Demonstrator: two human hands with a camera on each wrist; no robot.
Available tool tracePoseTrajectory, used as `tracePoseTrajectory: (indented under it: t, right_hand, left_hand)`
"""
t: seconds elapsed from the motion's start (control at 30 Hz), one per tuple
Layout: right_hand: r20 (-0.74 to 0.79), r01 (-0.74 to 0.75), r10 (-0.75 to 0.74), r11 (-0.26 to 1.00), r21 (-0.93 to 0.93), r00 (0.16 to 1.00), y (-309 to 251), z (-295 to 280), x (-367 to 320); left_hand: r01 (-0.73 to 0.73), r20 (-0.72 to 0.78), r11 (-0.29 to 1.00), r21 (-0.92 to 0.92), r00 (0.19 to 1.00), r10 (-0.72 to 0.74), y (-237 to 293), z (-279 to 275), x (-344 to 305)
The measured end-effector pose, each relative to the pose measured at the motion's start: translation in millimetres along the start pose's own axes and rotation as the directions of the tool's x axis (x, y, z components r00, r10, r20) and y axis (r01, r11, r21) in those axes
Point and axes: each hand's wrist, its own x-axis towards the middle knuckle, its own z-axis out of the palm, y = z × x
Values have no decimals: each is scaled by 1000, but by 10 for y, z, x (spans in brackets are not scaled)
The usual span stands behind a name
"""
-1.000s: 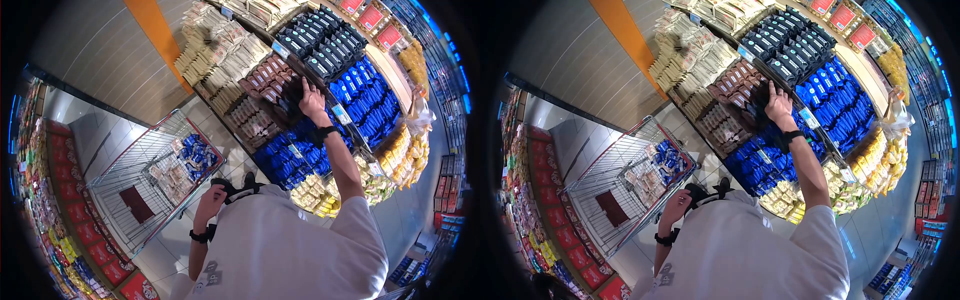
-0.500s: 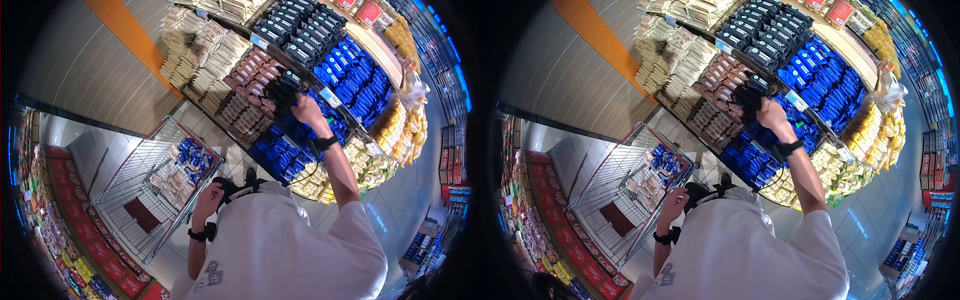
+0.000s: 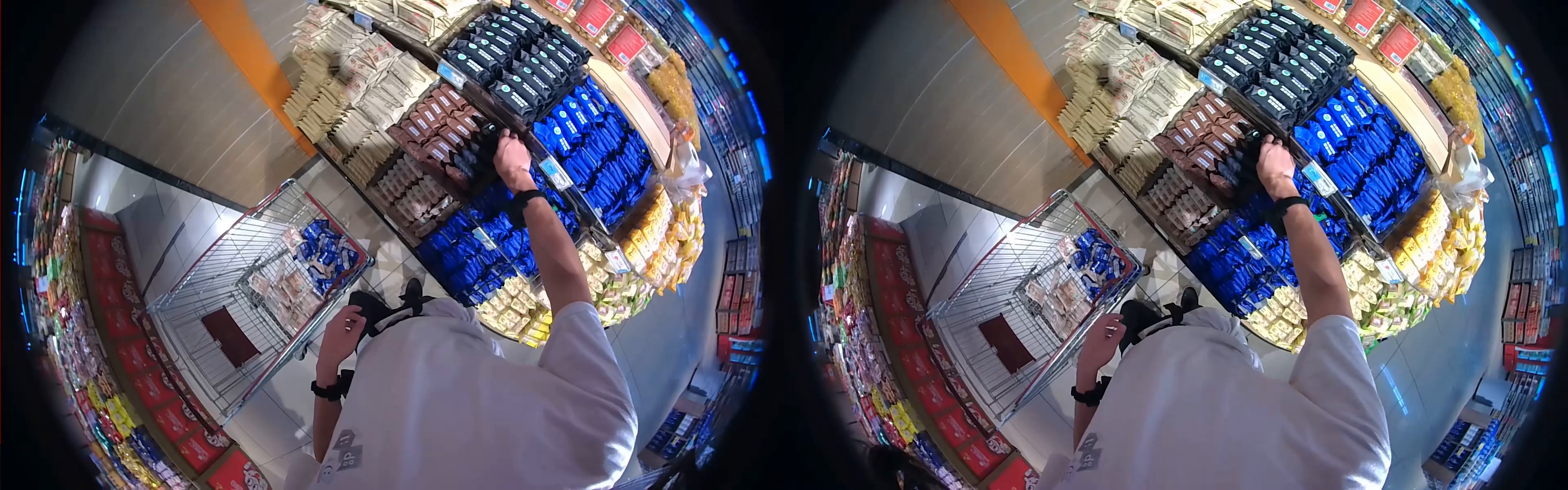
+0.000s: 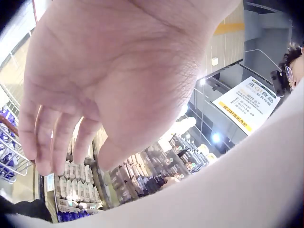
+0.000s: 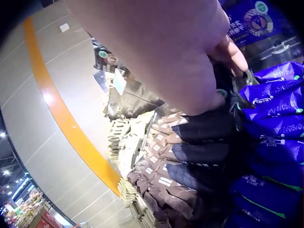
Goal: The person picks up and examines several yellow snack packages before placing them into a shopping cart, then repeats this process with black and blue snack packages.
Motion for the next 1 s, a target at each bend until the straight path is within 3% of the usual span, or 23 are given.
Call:
tracePoseTrajectory:
  t: [0.13, 0.2, 0.23, 0.27, 0.33, 0.4, 0.5, 0.73, 0.83, 0.93, 1.0]
  right_hand:
    - [-59, 40, -40, 999, 5, 997, -15, -138, -104]
    - [-289, 174, -134, 978, 117, 948, -120, -370, -291]
    - [-274, 100, -32, 966, 239, 961, -165, -385, -313]
    - [-383, 135, -2, 937, 322, 924, -207, -398, -368]
    - [-231, 18, 182, 748, 664, 956, -272, -444, -450]
    - [-337, 106, 230, 663, 741, 913, -310, -352, -496]
    - [-491, 271, 135, 694, 667, 861, -335, -465, -571]
    - [-510, 363, -9, 713, 600, 860, -246, -686, -640]
    - [-480, 358, -128, 831, 426, 868, -211, -672, -666]
    - [-434, 401, -245, 860, 316, 867, -176, -535, -646]
    - [-459, 404, -246, 869, 285, 853, -183, -472, -605]
  left_hand:
    - [46, 2, 999, 18, 999, -46, -114, 35, -70]
    - [56, 13, 998, -8, 998, -56, -157, 55, -78]
    - [50, 17, 999, -10, 999, -50, -157, 59, -60]
    - [54, 24, 999, 1, 998, -54, -155, 60, -51]
    - [51, 38, 999, 17, 998, -51, -139, 68, -12]
    - [34, 43, 999, 22, 998, -35, -115, 67, 31]
    - [-8, 81, 999, 42, 997, 5, -80, 60, 132]
    - [-63, 78, 993, 101, 995, 55, 49, 48, 246]
    - [-61, 85, 992, 113, 995, 51, 47, 71, 246]
    - [-41, 87, 995, 96, 996, 33, 114, 125, 235]
    - [-40, 94, 995, 90, 995, 32, 106, 147, 242]
